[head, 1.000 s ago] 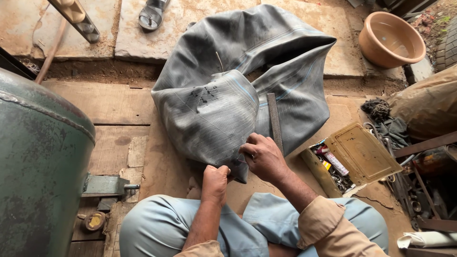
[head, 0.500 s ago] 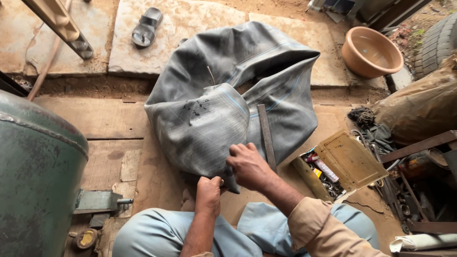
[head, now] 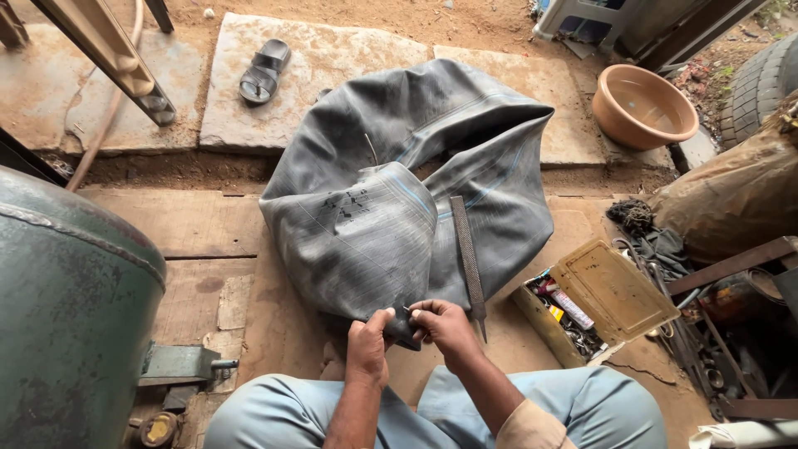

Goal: Locating a puncture in a large tire inner tube by inspecting it closely and marking the area.

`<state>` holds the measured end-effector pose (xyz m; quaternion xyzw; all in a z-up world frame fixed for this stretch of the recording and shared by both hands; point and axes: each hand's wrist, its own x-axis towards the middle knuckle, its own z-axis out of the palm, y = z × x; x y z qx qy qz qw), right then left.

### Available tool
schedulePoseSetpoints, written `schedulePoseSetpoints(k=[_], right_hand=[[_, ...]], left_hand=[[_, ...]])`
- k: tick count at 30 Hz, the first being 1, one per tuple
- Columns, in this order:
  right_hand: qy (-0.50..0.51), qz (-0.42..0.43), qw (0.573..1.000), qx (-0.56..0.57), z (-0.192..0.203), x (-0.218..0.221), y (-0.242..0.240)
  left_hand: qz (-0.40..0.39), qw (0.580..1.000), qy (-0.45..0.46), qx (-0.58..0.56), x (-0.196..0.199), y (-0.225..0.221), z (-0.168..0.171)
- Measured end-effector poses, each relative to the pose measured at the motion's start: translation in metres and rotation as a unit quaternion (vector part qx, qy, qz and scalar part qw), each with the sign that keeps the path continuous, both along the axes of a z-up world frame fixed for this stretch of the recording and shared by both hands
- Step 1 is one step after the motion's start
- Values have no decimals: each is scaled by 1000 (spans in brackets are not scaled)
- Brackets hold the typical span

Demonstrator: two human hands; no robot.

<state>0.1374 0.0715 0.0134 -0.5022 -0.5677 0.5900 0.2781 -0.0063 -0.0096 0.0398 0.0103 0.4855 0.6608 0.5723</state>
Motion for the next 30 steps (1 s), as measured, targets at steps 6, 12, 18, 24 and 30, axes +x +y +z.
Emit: schedulePoseSetpoints(k=[6,12,18,24,30], right_hand=[[67,21,983,-169,-9,2,11],[88,67,974,-197,-10,4,19],[123,64,972,-190,-13,0,10],[140,52,974,-173,-11,-2,6],[142,49,970,-188,-7,-1,4]], left_hand=[[28,999,42,-15,5,7,-26],[81,994,76,-19,6,10,-26],[97,991,92,-10,5,13,-49],[100,992,76,-5,3,12,-38],[71,991,104,-51,1,8,-21]])
